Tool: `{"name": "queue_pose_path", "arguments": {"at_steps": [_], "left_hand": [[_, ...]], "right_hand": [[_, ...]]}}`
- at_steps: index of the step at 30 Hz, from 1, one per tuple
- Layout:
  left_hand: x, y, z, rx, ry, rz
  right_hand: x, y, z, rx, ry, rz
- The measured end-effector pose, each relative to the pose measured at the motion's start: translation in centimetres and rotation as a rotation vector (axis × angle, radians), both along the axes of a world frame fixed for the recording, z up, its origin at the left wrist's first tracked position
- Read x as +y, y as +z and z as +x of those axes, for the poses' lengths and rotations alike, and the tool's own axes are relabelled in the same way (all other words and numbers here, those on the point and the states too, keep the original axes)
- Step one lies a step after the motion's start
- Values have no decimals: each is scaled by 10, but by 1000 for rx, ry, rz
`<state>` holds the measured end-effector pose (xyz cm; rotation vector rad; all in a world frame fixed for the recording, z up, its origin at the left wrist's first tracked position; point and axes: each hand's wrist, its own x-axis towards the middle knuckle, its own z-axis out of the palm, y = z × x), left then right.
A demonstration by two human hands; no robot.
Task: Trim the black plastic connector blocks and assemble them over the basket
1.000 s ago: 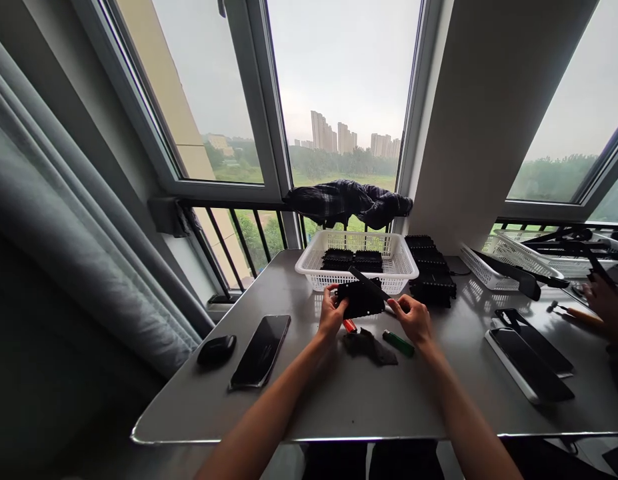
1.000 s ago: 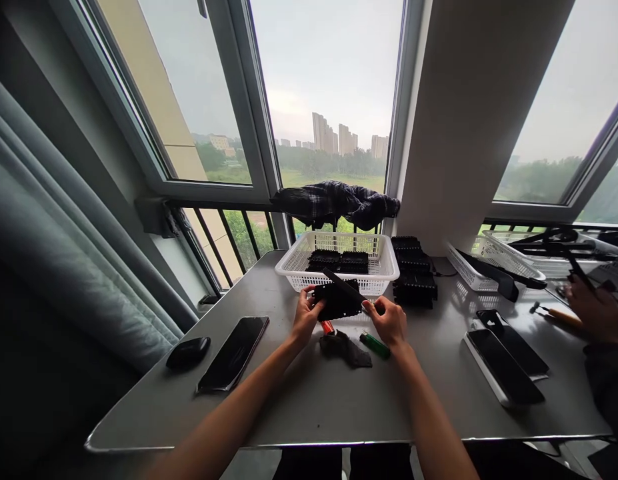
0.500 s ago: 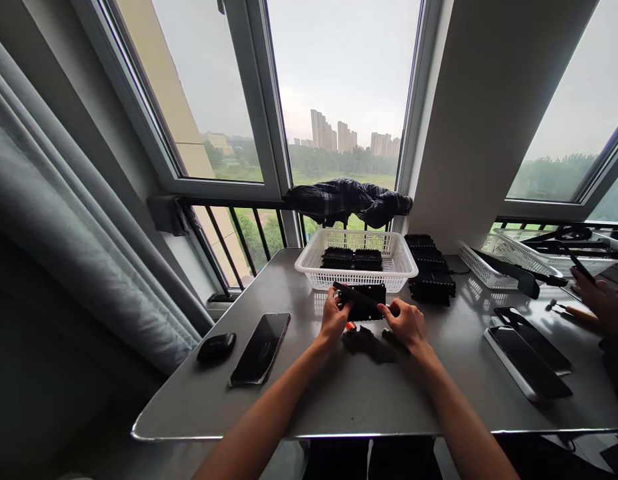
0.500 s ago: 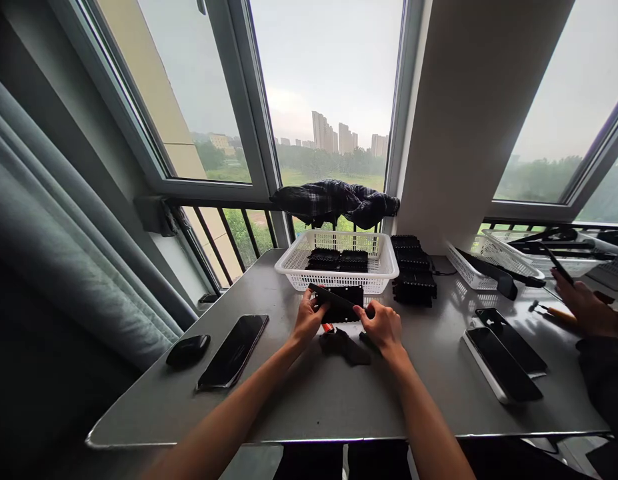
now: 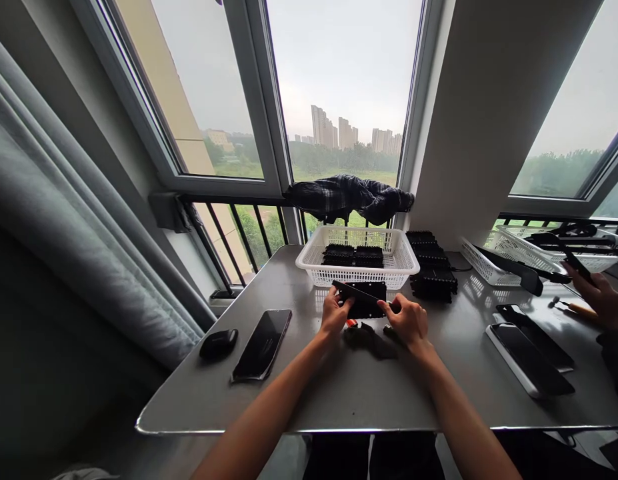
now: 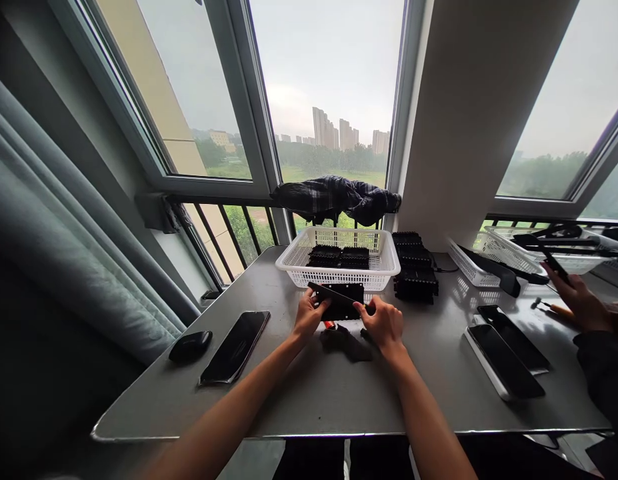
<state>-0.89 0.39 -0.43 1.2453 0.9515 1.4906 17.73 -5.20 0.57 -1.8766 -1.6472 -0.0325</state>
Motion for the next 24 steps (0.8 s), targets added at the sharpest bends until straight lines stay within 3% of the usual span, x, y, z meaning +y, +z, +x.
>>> {"name": "queue_pose_path", "arguments": {"at_steps": [6, 13, 20, 24], "left_hand": [[3, -2, -4, 3, 12, -63], [3, -3, -1, 11, 4, -29], [7, -6, -4, -6, 8, -78], [6, -6, -3, 25, 9, -72]], "right_hand": [[-1, 2, 18, 10, -182, 13], [-3, -1, -4, -32, -18, -15], [-1, 2, 16, 15, -185, -42], [-3, 2, 4, 23, -112, -31]]}}
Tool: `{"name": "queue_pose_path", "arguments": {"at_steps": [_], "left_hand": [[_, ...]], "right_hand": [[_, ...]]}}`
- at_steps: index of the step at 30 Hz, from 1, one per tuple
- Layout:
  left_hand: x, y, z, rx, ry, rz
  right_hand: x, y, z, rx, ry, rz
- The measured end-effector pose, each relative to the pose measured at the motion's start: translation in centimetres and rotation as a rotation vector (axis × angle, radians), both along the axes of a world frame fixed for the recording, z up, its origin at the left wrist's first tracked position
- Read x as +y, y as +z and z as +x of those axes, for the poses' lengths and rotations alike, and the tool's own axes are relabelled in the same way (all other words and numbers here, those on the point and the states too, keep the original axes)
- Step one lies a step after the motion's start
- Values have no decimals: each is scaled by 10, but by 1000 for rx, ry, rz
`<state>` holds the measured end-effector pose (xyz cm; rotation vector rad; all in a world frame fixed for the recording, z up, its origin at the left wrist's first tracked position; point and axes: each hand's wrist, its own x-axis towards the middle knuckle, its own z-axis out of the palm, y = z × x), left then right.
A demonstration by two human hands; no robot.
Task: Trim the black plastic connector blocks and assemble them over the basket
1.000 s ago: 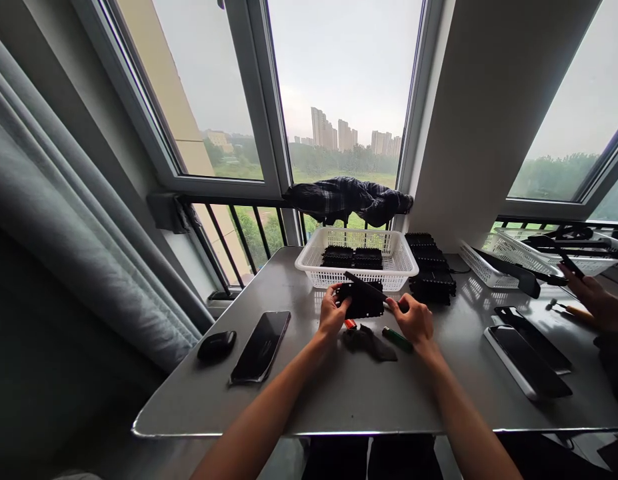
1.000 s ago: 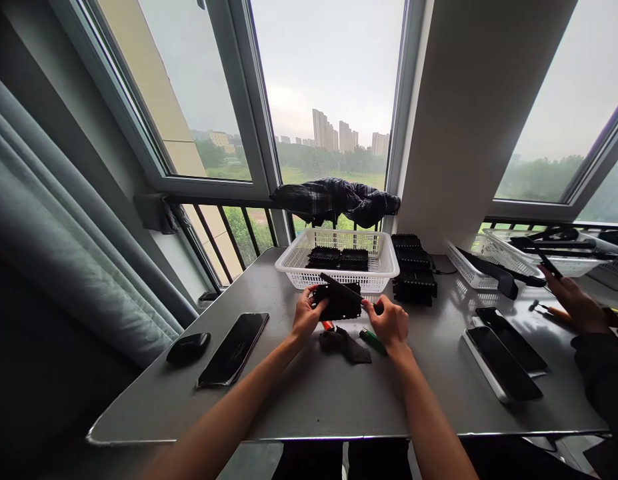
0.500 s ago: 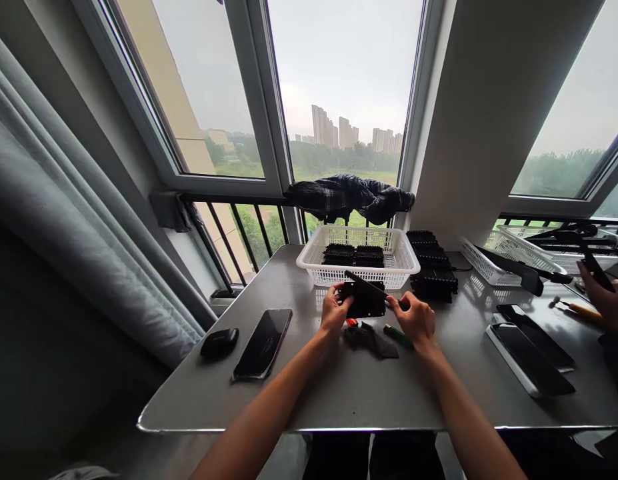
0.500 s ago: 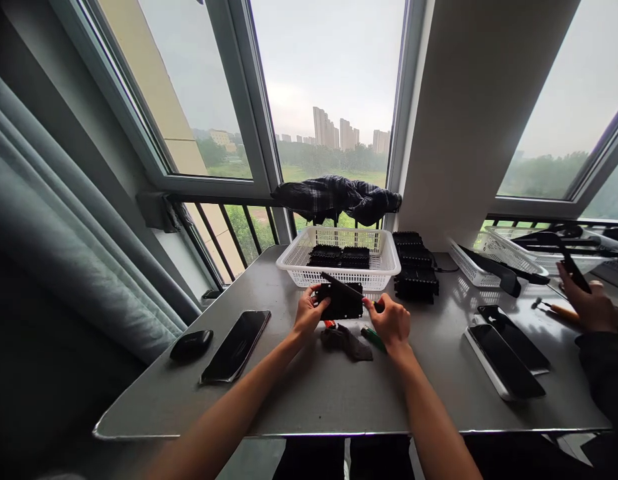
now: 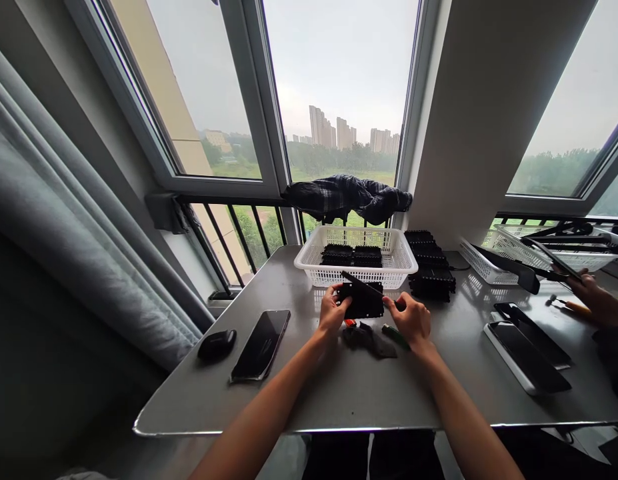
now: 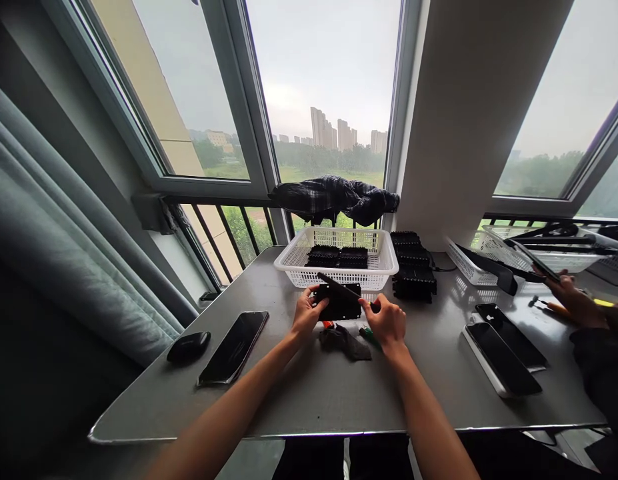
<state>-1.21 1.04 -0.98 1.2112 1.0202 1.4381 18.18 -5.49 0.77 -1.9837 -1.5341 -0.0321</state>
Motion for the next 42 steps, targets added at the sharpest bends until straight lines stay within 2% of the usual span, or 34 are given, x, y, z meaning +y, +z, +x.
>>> {"name": "queue_pose_path", "arguments": {"at_steps": [5, 11, 16, 19, 25, 27, 32, 34, 39, 42], "left_hand": [[-1, 2, 1, -10, 2, 44], [3, 0, -2, -13, 53, 16], [-2, 4, 1, -3, -18, 10], [-5, 7, 0, 1, -6, 26], [-1, 6, -6, -16, 67, 24], [0, 5, -7, -9, 72, 27], [-2, 5, -4, -13, 29, 29], [-2, 5, -3, -26, 27, 28], [-1, 5, -5, -28, 60, 8], [-1, 5, -5, -18, 67, 15]], "right_hand": [[0, 1, -10, 14, 58, -40], [1, 4, 13, 97, -102, -28], [0, -1, -4, 56, 35, -1], [1, -3, -10, 44, 49, -1], [2, 3, 13, 119, -163, -30], [1, 4, 15, 108, -186, -15], [-1, -1, -2, 73, 0, 28], [0, -3, -7, 72, 25, 15], [1, -1, 5, 105, -123, 4], [-1, -1, 9, 97, -116, 59]]}}
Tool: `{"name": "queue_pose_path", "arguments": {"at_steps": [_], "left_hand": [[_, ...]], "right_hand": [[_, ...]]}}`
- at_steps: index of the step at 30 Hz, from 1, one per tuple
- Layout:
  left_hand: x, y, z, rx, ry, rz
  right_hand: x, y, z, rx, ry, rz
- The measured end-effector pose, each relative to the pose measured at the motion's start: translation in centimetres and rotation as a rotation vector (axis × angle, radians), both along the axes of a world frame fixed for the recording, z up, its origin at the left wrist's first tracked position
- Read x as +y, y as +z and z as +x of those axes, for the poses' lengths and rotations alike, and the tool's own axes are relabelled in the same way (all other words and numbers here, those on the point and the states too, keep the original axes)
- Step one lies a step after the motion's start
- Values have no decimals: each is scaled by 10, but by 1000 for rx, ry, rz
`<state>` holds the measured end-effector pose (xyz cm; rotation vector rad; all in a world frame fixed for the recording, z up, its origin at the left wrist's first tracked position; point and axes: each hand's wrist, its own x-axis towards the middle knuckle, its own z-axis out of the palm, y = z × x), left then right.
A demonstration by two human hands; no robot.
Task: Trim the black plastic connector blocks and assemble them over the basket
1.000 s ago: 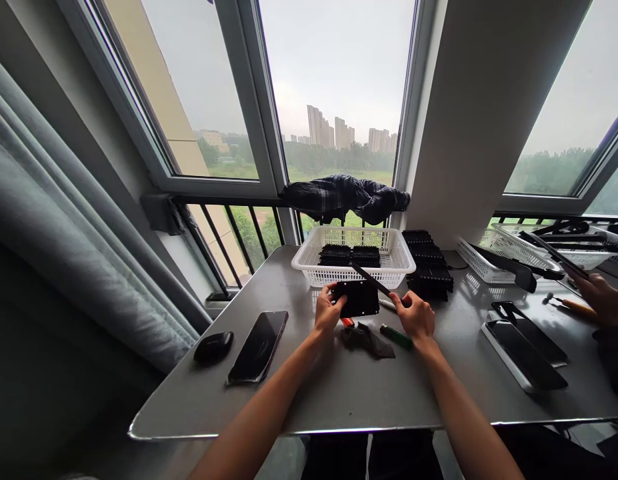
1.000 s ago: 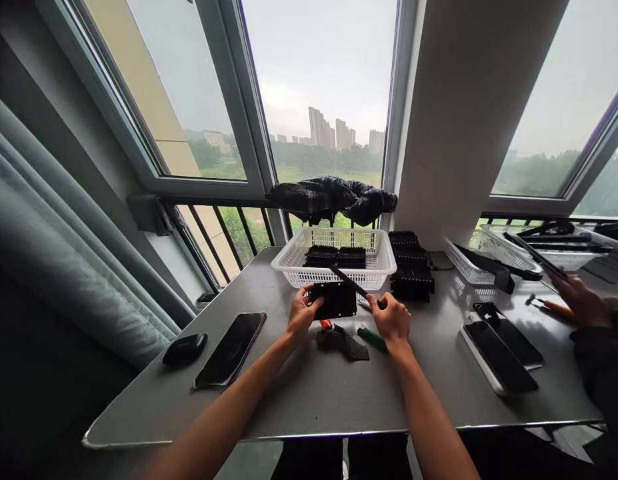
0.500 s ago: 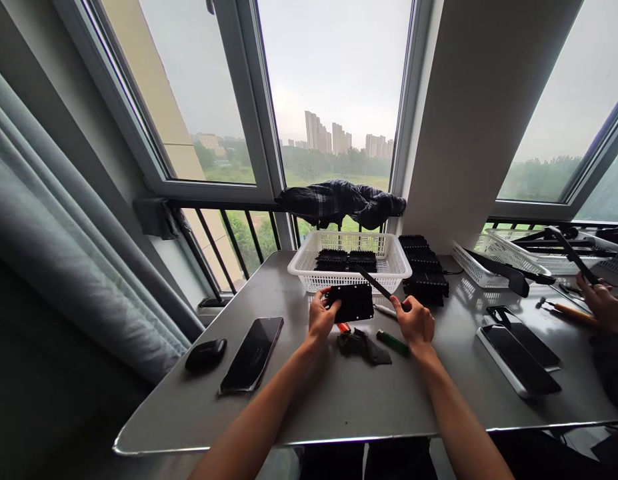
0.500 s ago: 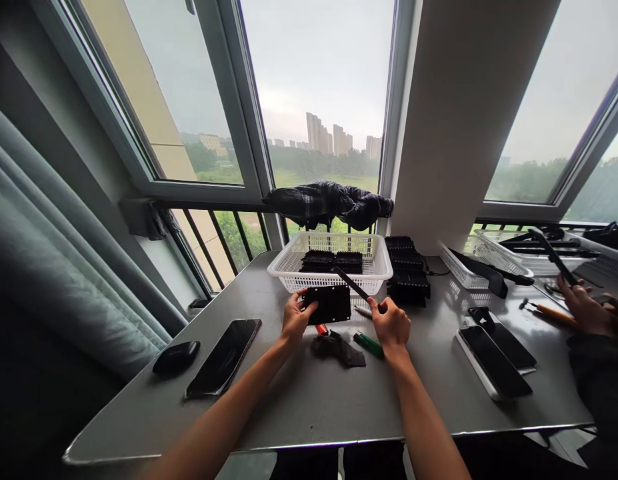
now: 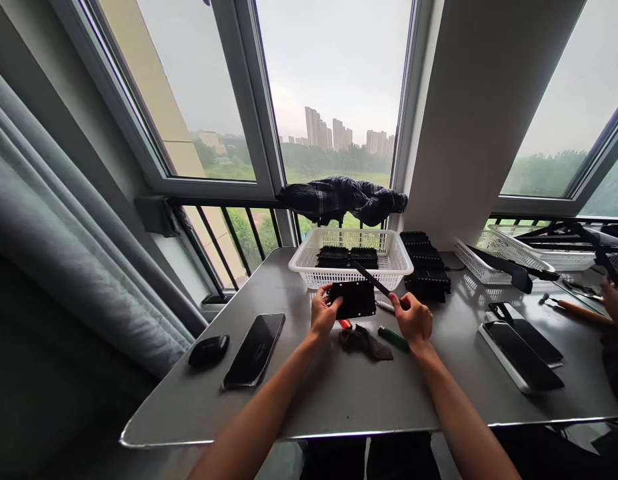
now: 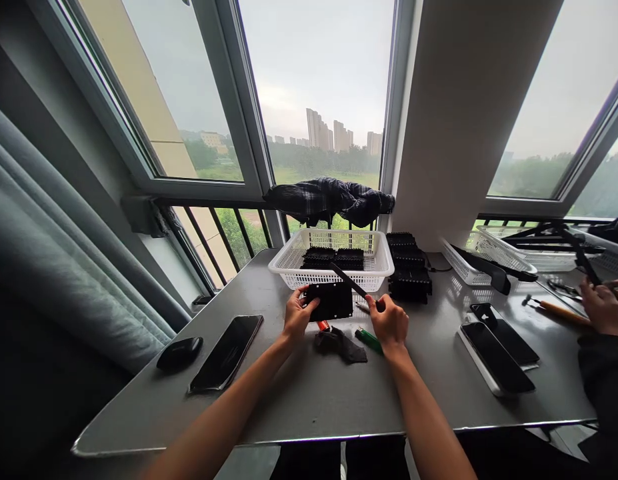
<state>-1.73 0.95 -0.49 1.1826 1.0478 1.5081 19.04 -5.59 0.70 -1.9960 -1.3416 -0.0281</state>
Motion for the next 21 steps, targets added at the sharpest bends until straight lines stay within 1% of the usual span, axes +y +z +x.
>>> {"name": "queue_pose_path", "arguments": {"at_steps": [3, 6, 9, 13, 15, 19, 21], "left_hand": [[-3, 2, 2, 6, -23, 11], [-6, 5, 4, 33, -41, 27], [-8, 7, 4, 40, -23, 29], [-6, 7, 1, 50, 19, 25], [-5, 6, 0, 70, 34, 30], [-7, 5, 4, 104, 8, 57], [-8, 5, 6, 122, 5, 77]], "right_hand": [[-2, -2, -10, -35, 120, 39], [-2, -4, -20, -53, 202, 5], [0, -3, -17, -28, 195, -26], [2, -1, 1, 23, 46, -33], [2, -1, 3, 42, 19, -20], [0, -4, -14, 27, 165, 3], [-1, -6, -23, 3, 209, -9]]}}
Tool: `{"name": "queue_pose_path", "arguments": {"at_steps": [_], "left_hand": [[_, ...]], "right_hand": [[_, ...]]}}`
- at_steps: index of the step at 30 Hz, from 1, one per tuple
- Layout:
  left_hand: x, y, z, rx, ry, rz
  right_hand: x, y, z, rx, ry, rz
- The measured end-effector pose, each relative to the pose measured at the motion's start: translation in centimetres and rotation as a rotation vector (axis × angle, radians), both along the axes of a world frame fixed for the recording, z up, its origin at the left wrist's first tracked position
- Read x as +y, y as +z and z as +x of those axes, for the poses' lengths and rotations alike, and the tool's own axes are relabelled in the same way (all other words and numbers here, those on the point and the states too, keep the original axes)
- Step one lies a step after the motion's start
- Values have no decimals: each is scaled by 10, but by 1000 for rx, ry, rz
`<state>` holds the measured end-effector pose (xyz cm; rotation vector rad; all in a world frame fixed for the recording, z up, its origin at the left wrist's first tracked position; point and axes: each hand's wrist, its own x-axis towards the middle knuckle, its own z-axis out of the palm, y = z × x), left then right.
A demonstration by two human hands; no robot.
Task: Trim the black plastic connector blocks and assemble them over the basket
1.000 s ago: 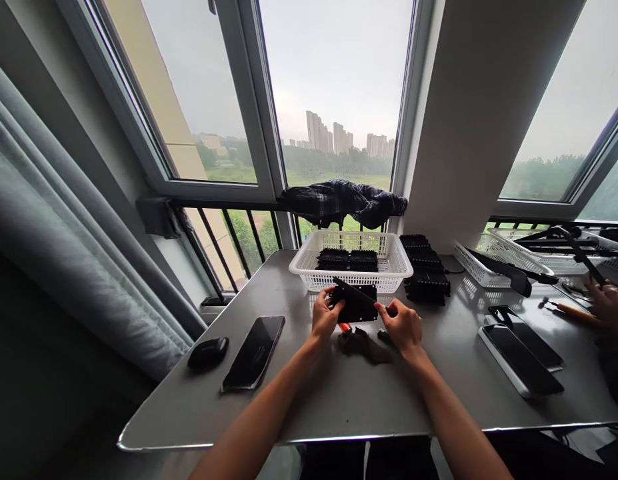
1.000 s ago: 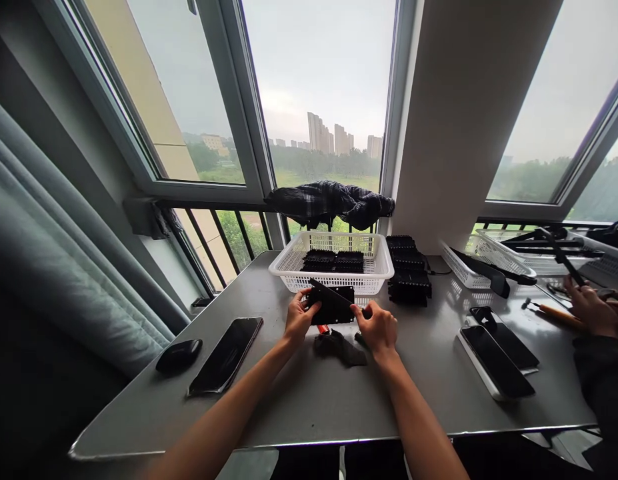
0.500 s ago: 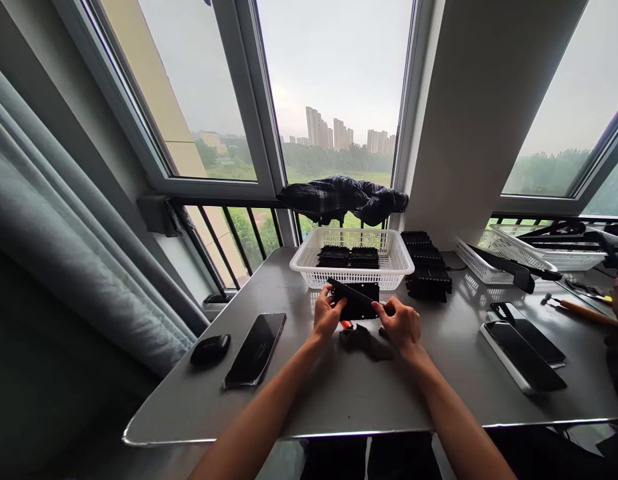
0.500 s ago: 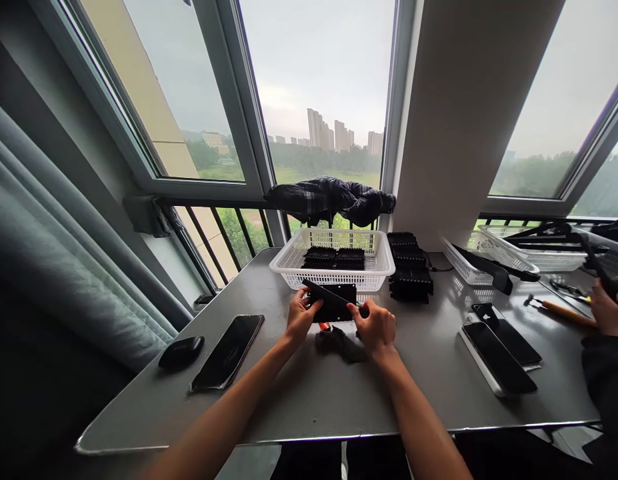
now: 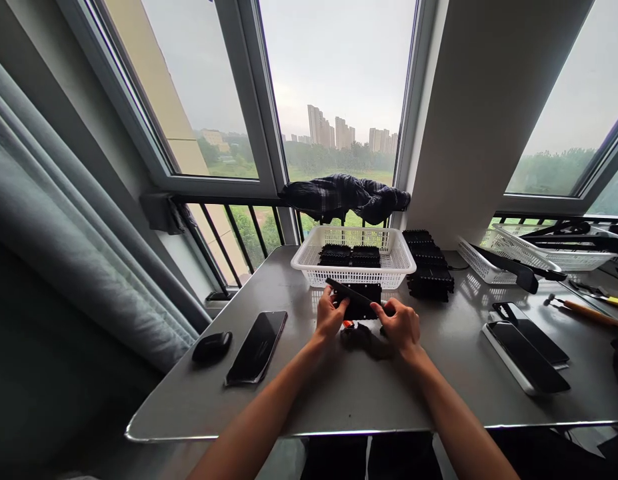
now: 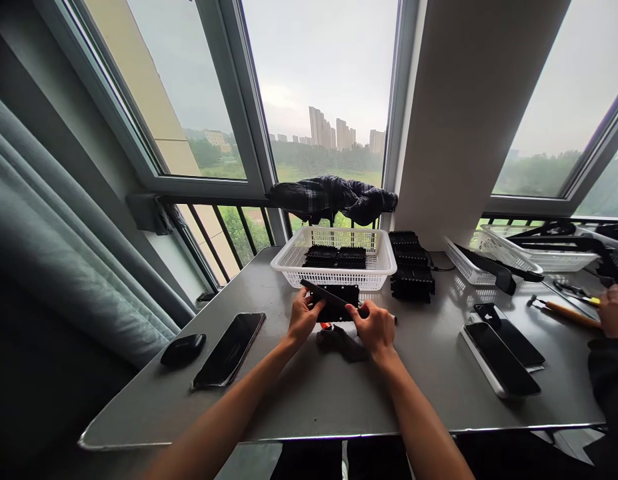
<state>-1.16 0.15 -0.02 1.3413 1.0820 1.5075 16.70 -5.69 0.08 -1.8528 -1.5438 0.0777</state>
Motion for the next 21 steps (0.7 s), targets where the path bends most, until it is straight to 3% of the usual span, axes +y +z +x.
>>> {"name": "queue_pose_path", "arguments": {"at_steps": [3, 9, 17, 21], "left_hand": [[-1, 1, 0, 3, 13, 5], [0, 4, -3, -62, -7, -43], [-3, 0, 3, -50, -47, -48], [-1, -1, 1, -41, -9, -45]], "right_hand": [[0, 0, -1, 5, -14, -15], [1, 7, 23, 120, -194, 4], [0, 2, 5, 36, -5, 0], [3, 2, 14, 27, -69, -20]]}}
